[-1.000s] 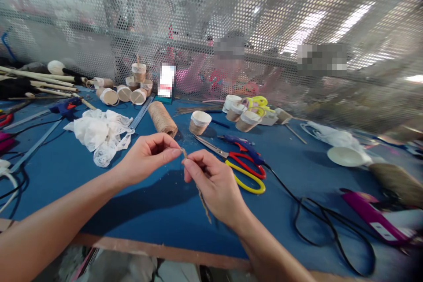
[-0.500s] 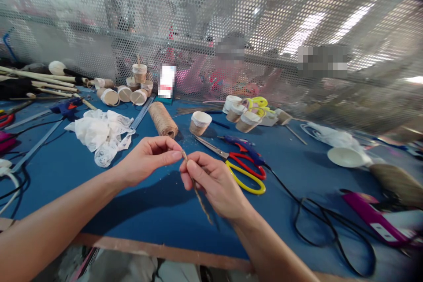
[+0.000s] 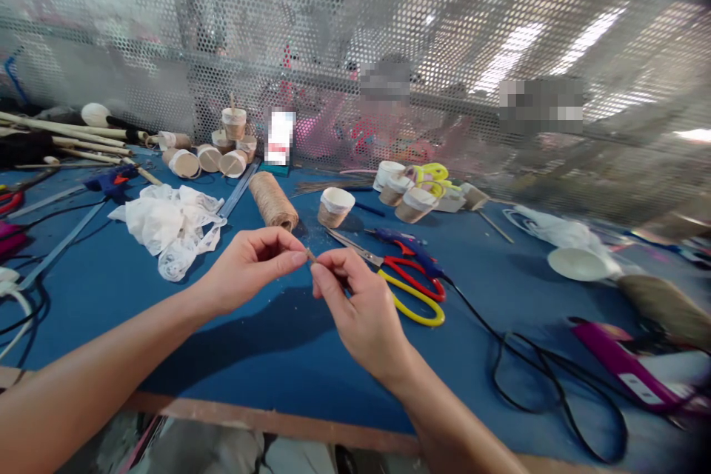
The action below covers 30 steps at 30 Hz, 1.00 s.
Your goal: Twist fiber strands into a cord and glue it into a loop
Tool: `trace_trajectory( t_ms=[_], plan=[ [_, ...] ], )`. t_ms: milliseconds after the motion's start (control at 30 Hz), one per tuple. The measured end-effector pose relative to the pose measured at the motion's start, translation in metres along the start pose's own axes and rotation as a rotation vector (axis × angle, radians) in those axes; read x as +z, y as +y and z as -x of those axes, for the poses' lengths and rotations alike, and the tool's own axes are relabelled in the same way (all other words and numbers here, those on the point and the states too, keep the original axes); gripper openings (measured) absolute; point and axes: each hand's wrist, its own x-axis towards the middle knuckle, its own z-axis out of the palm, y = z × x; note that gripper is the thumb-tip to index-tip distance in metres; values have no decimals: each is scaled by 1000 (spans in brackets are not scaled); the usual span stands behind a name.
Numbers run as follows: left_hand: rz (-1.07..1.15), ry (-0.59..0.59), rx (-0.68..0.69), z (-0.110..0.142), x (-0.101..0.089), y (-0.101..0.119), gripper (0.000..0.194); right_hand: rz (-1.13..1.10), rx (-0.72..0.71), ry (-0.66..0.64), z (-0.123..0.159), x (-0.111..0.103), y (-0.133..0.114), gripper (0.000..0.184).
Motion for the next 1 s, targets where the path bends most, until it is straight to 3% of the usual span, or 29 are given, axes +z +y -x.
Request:
trace_trajectory(
  t_ms=[400,833,1000],
  plan=[
    [-62,-40,11,0,-4,7,11,-128,61,-129,1,-7,0,14],
    [187,-172,-47,1,-6,-1,10,-413,154,-321,-2,-11,-1,19],
    [188,-166,-49,0,-5,-1,14,-372,169,-289,-4,-9,-1,17]
  ],
)
